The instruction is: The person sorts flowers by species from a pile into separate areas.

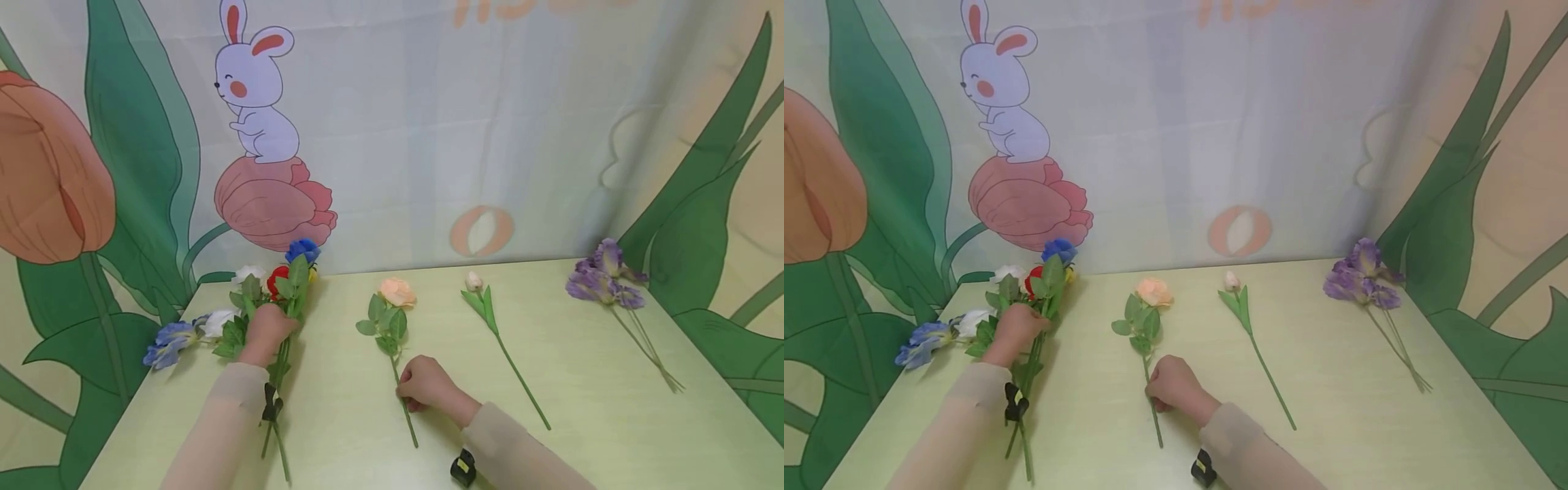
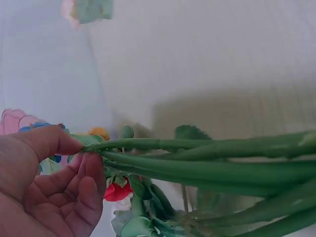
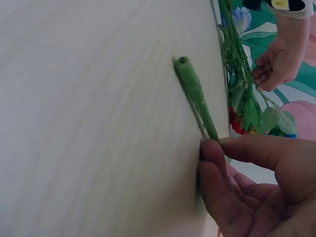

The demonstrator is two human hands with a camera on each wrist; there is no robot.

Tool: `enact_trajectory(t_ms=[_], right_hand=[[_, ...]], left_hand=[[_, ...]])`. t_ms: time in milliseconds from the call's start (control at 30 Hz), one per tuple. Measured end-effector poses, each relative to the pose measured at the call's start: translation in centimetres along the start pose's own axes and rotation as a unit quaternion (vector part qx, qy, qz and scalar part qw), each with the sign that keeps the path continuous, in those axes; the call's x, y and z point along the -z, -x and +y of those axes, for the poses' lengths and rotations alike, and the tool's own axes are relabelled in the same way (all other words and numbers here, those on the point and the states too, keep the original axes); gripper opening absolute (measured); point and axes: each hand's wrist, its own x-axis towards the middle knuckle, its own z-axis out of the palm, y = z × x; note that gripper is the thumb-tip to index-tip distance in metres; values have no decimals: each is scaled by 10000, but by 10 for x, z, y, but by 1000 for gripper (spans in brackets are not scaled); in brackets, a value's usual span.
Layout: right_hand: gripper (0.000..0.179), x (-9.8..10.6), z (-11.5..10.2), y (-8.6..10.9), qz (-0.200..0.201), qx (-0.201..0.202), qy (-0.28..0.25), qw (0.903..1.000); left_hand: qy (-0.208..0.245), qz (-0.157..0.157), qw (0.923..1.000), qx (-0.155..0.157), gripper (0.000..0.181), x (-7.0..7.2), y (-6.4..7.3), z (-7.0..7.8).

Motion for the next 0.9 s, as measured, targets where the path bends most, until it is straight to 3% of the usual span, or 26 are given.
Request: enact_trajectory(t_ms=[167, 267, 333, 567, 767, 900], right_hand=[[15, -2, 1, 3, 103, 241, 227, 9994], [14, 1, 2, 7, 81, 439, 241, 9987], [13, 5, 4, 10, 42, 620, 280, 9977], [11, 27, 17, 21, -57, 896, 329, 9954], [14, 50, 28, 29, -7, 1010, 254, 9946], [15, 59, 34, 31, 82, 970, 242, 9950]], left_hand=[[219, 152, 9990, -359, 32, 8, 0, -7], [421, 173, 9979, -465, 23, 12, -1, -13], [546, 190, 9972, -468, 26, 16, 0, -17], [800, 661, 9944, -203, 35, 31, 5, -31], [1701, 1024, 9798, 242, 38, 51, 10, -42], [2012, 1218, 9713, 365, 39, 66, 14, -47]])
